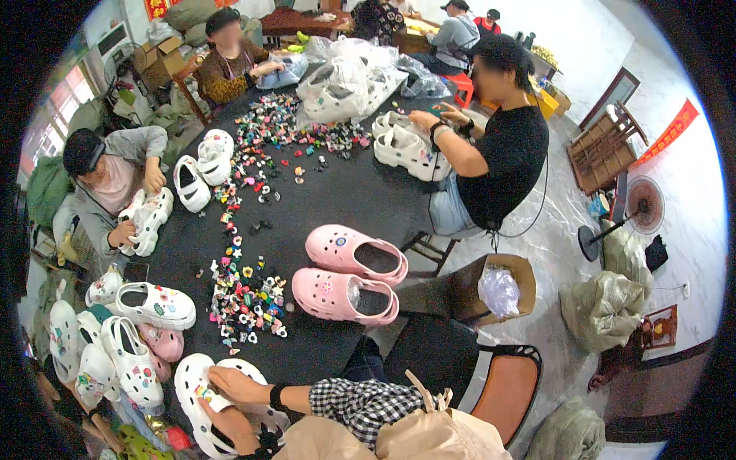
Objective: Decorate shoes by attaching small charms to the holes in the upper.
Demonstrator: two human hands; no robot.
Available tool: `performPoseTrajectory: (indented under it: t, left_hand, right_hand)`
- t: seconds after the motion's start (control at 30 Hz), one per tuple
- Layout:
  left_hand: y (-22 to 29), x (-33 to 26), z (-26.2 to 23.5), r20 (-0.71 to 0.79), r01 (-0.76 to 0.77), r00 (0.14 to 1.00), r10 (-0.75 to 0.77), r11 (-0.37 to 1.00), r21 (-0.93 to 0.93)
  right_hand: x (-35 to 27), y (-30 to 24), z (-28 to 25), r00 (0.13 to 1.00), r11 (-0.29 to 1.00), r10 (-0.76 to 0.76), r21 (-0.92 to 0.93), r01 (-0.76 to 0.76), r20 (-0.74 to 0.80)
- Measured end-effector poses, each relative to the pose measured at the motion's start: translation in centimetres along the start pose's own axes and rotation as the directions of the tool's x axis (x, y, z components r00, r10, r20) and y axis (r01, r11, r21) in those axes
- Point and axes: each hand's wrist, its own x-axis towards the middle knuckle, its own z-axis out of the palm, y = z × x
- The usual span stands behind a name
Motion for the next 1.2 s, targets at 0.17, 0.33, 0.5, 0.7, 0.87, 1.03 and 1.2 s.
performPoseTrajectory:
  t: [0.17,0.33,0.5,0.7,0.87,1.03,1.2]
  left_hand:
    - [0.8,1.3,-0.5,-0.019,0.365,0.834,-0.551,0.577,-0.731]
    - [0.4,0.4,0.6,0.001,0.508,0.788,-0.616,0.648,-0.568]
    - [2.2,0.1,1.9,-0.095,0.398,0.853,-0.514,0.756,-0.519]
    - [1.7,0.3,1.1,0.059,0.502,0.761,-0.646,0.529,-0.684]
    - [-0.1,0.1,0.5,0.066,0.464,0.817,-0.573,0.585,-0.665]
    - [-0.1,-0.5,0.7,0.016,0.48,0.774,-0.633,0.57,-0.667]
    - [0.9,-0.1,1.9,0.053,0.456,0.795,-0.604,0.538,-0.709]
  right_hand:
    - [-0.6,-0.6,-0.1,0.986,0.971,0.15,0.18,-0.16,0.07]
    - [-0.4,-1.9,-0.1,0.945,0.953,0.302,-0.052,-0.298,0.122]
    - [-0.4,-1.2,0.2,0.925,0.928,0.371,-0.069,-0.366,0.077]
    - [-0.2,-0.8,-0.6,0.935,0.939,0.337,0.027,-0.342,0.115]
    - [-1.1,0.4,0.2,0.981,0.981,0.173,0.073,-0.179,0.085]
    - [-1.2,0.1,0.7,0.949,0.946,0.261,0.148,-0.287,0.176]
    - [-1.1,-0.6,0.6,0.93,0.929,0.343,0.099,-0.357,0.131]
